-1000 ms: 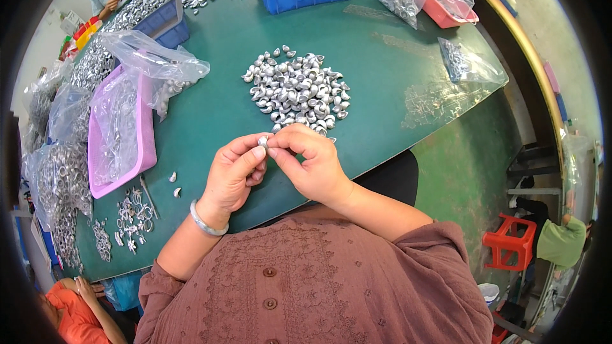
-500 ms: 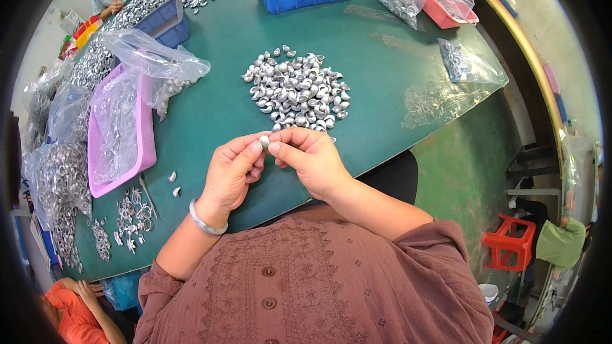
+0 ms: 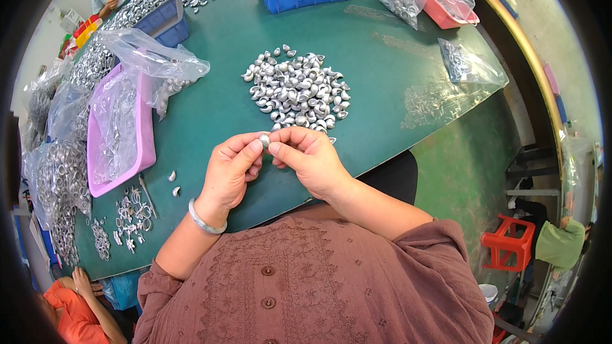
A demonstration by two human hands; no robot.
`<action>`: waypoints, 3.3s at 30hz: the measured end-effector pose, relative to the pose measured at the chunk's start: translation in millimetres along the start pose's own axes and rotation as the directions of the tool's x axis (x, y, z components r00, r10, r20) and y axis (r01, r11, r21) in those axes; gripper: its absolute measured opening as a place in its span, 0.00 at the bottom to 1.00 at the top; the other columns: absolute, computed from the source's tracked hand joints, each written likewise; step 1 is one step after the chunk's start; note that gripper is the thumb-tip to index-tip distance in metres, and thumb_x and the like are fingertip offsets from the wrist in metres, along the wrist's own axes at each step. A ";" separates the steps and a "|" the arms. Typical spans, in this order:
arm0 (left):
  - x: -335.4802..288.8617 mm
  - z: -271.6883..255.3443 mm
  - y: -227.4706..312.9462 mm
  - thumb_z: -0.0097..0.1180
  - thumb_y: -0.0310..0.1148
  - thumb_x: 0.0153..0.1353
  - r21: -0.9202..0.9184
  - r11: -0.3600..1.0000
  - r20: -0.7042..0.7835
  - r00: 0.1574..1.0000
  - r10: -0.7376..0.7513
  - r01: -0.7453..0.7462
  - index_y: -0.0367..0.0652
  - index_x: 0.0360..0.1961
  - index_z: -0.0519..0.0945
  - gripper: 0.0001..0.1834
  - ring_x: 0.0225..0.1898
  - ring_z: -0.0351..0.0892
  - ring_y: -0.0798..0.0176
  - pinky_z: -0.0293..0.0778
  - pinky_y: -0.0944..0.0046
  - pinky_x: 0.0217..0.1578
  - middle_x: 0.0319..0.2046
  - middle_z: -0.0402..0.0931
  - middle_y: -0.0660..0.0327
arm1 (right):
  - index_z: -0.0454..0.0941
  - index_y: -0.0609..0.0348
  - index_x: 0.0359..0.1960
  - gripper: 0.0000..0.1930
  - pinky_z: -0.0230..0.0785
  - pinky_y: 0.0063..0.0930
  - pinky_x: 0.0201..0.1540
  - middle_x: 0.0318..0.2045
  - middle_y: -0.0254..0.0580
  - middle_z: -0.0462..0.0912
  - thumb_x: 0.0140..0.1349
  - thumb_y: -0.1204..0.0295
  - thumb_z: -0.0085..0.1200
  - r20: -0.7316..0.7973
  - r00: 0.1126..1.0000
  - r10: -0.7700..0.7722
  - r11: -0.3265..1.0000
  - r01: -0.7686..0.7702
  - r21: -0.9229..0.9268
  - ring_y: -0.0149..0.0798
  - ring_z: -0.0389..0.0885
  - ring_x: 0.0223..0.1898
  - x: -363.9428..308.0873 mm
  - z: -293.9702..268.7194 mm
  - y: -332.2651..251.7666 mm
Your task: The person assembles keychains by hand, picking up small metal components from a pile on the table and fitting them together.
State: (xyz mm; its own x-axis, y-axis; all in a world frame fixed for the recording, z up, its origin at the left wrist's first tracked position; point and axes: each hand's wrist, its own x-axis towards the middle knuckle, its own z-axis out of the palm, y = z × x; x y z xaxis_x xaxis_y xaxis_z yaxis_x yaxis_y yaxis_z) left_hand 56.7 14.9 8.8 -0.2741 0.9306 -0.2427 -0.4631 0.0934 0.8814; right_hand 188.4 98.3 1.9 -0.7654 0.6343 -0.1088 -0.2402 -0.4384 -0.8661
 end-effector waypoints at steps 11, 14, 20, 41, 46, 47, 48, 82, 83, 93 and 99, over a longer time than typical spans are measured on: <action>0.5 0.7 -3.5 0.55 0.29 0.55 0.100 0.990 -0.007 0.995 0.100 -0.099 0.38 0.38 0.78 0.10 0.17 0.60 0.82 0.55 0.82 0.16 0.22 0.73 0.69 | 0.75 0.63 0.34 0.06 0.63 0.17 0.32 0.28 0.31 0.76 0.55 0.75 0.52 0.004 1.000 0.018 1.000 -0.018 -0.001 0.23 0.70 0.28 0.2 -0.5 -4.5; -0.1 -2.6 -2.8 0.54 0.27 0.55 0.092 0.992 0.027 0.996 0.082 -0.084 0.37 0.38 0.77 0.10 0.22 0.66 0.80 0.63 0.81 0.21 0.27 0.75 0.66 | 0.75 0.63 0.33 0.06 0.63 0.17 0.32 0.27 0.31 0.76 0.55 0.75 0.52 -0.001 1.000 0.021 1.000 -0.021 0.001 0.23 0.70 0.28 -0.5 0.1 -5.5; -0.7 0.1 -2.1 0.53 0.24 0.55 0.075 0.992 0.036 0.994 0.102 -0.104 0.33 0.39 0.76 0.10 0.36 0.73 0.71 0.70 0.74 0.40 0.34 0.76 0.60 | 0.75 0.62 0.32 0.06 0.63 0.18 0.32 0.27 0.32 0.76 0.55 0.74 0.52 -0.015 0.999 0.037 0.999 -0.037 0.010 0.24 0.70 0.28 -1.1 0.4 -5.9; 10.6 -22.5 12.7 0.44 0.33 0.60 -0.386 0.920 -0.083 0.991 -0.108 0.068 0.35 0.42 0.70 0.14 0.20 0.65 0.72 0.61 0.76 0.17 0.24 0.70 0.63 | 0.72 0.64 0.27 0.04 0.68 0.19 0.24 0.23 0.39 0.77 0.53 0.76 0.52 -0.041 0.992 0.121 0.965 -0.128 -0.228 0.29 0.75 0.22 39.0 -13.0 -47.1; 15.9 -36.1 14.2 0.45 0.32 0.59 -0.556 0.831 -0.112 0.989 -0.091 0.014 0.36 0.41 0.70 0.12 0.23 0.68 0.69 0.65 0.75 0.18 0.25 0.70 0.62 | 0.71 0.63 0.30 0.06 0.70 0.22 0.27 0.24 0.41 0.77 0.52 0.74 0.54 -0.116 0.986 -0.122 0.873 0.050 -0.486 0.31 0.75 0.23 148.8 -25.9 -112.5; 19.0 -33.0 15.4 0.46 0.32 0.59 -0.564 0.825 -0.087 0.992 -0.090 0.025 0.36 0.39 0.71 0.11 0.22 0.67 0.69 0.65 0.75 0.19 0.24 0.69 0.63 | 0.72 0.65 0.31 0.08 0.69 0.23 0.26 0.23 0.41 0.77 0.51 0.75 0.54 -0.148 0.961 -0.232 0.879 0.142 -0.455 0.32 0.75 0.22 169.9 -34.4 -133.6; 21.5 -32.5 14.6 0.46 0.32 0.59 -0.563 0.826 -0.072 0.993 -0.096 0.039 0.36 0.39 0.71 0.11 0.22 0.67 0.69 0.65 0.75 0.19 0.24 0.69 0.63 | 0.73 0.67 0.33 0.09 0.69 0.24 0.25 0.22 0.42 0.77 0.50 0.76 0.54 -0.179 0.925 -0.336 0.874 0.235 -0.426 0.33 0.75 0.22 184.4 -40.5 -150.1; 9.8 -24.9 13.7 0.50 0.33 0.57 -0.257 0.954 0.037 0.988 -0.148 0.153 0.42 0.29 0.73 0.06 0.20 0.64 0.73 0.57 0.77 0.17 0.20 0.68 0.67 | 0.75 0.62 0.30 0.06 0.65 0.16 0.30 0.25 0.32 0.76 0.51 0.76 0.56 0.231 0.954 0.191 0.948 -0.118 -0.295 0.24 0.72 0.27 44.4 13.5 -40.6; 9.8 -24.6 14.1 0.50 0.32 0.57 -0.254 0.955 0.033 0.989 -0.147 0.151 0.42 0.29 0.73 0.05 0.20 0.64 0.73 0.57 0.78 0.17 0.20 0.68 0.67 | 0.74 0.62 0.31 0.05 0.66 0.17 0.32 0.25 0.33 0.76 0.52 0.77 0.55 0.234 0.960 0.154 0.955 -0.084 -0.286 0.24 0.73 0.28 42.6 14.8 -40.3; 7.6 -19.9 15.9 0.49 0.32 0.57 -0.212 0.973 0.024 0.996 -0.087 0.090 0.41 0.33 0.75 0.07 0.20 0.63 0.74 0.57 0.78 0.18 0.20 0.67 0.67 | 0.72 0.64 0.32 0.05 0.67 0.16 0.36 0.28 0.33 0.76 0.53 0.79 0.52 0.237 0.972 -0.012 0.951 0.085 -0.299 0.23 0.73 0.30 39.3 13.3 -30.7; 5.3 -14.6 15.5 0.51 0.33 0.58 -0.122 0.992 -0.032 0.999 -0.034 0.030 0.40 0.38 0.75 0.10 0.20 0.62 0.75 0.56 0.78 0.18 0.20 0.67 0.68 | 0.72 0.64 0.32 0.05 0.67 0.15 0.34 0.28 0.33 0.76 0.53 0.79 0.52 0.202 0.977 -0.071 0.931 0.138 -0.339 0.23 0.73 0.30 38.9 13.0 -25.6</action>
State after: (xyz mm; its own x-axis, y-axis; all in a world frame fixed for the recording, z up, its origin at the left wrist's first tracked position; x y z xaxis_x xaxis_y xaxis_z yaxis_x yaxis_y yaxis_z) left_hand 35.8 16.1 15.3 -0.2849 0.9151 -0.2852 -0.5708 0.0771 0.8175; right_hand 157.0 125.9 26.1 -0.8511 0.5222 0.0536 -0.1266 -0.1051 -0.9864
